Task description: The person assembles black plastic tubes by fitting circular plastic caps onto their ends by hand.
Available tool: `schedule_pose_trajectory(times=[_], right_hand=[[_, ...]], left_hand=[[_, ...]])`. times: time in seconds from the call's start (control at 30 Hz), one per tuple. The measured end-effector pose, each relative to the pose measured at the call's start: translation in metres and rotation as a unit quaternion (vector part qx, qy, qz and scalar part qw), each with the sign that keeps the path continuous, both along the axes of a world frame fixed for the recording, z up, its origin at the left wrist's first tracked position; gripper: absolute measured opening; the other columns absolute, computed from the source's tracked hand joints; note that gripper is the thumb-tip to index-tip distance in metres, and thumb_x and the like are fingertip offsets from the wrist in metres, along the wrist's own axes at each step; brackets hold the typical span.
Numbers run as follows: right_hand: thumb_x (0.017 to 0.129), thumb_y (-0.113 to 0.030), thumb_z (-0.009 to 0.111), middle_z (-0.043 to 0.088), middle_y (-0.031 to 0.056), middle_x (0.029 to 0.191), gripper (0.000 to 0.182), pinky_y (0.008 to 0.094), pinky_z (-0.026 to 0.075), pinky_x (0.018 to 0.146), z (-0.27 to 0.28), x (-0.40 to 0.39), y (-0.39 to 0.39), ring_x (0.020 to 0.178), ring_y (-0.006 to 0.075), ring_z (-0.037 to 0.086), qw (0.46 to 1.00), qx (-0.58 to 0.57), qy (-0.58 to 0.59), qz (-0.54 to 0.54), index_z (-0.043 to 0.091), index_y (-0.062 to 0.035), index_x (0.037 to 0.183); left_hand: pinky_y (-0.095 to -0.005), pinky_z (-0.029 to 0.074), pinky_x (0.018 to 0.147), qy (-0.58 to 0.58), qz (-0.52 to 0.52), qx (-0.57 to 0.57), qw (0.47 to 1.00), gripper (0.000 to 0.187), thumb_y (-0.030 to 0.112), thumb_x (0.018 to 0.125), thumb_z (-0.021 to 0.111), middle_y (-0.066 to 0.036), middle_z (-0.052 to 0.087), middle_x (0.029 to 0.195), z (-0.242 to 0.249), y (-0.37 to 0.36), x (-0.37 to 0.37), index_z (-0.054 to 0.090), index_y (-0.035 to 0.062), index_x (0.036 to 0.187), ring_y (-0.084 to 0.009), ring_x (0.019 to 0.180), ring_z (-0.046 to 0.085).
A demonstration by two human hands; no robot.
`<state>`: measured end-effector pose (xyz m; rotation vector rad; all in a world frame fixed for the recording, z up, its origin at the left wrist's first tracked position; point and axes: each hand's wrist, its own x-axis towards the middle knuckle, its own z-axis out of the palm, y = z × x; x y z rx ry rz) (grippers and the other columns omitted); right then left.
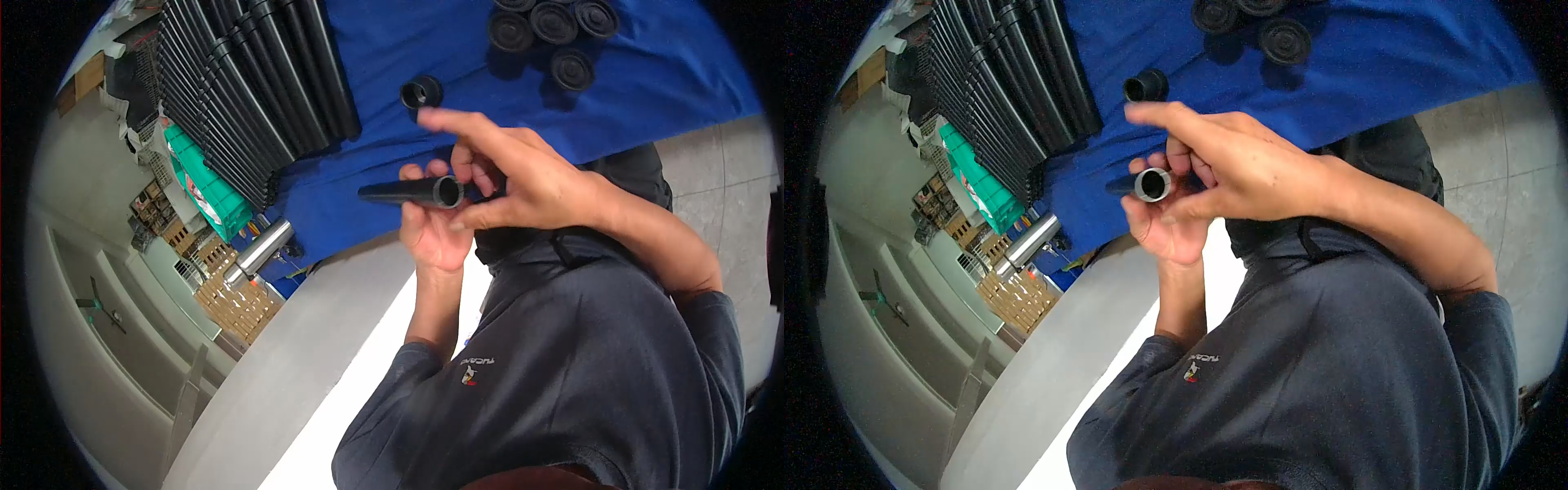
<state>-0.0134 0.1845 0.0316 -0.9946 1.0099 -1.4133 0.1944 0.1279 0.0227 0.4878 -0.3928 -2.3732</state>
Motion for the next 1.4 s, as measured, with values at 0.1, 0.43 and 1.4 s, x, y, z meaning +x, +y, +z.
schedule_pose_trajectory(times=[0.1,0.43,1.4], right_hand=[[0.071,-0.004,0.090,0.064,0.0102,0.096,0.103,0.0323,0.052,0.067,0.004,0.004,0.007,0.071,0.0214,0.059,0.967,-0.132,0.163,-0.143,0.035,-0.0033,0.158],[0.084,-0.008,0.076,0.059,0.0173,0.114,0.056,0.0430,0.057,0.083,0.004,0.012,-0.036,0.102,0.0360,0.065,0.884,-0.046,0.423,-0.194,0.054,0.0033,0.135],[0.088,-0.010,0.078,0.066,0.0181,0.119,0.043,0.0401,0.057,0.088,0.005,-0.008,-0.039,0.106,0.0348,0.068,0.952,-0.083,0.295,-0.022,0.066,-0.0025,0.129]], left_hand=[[-0.0534,0.057,0.105,0.036,0.035,0.003,0.999,0.039,0.026,0.101,0.070,-0.024,0.053,0.148,0.008,-0.013,0.007,0.050,0.0078,0.128,-0.0405,0.130,0.060],[-0.0468,0.063,0.092,-0.078,0.141,-0.069,0.984,0.043,0.023,0.099,0.069,-0.020,0.067,0.132,0.015,-0.030,0.006,0.051,0.0171,0.137,-0.0373,0.116,0.069],[-0.0499,0.062,0.098,-0.138,0.152,-0.161,0.965,0.035,0.007,0.100,0.064,-0.029,0.066,0.128,0.001,-0.032,-0.019,0.047,0.0105,0.131,-0.0360,0.115,0.070]])
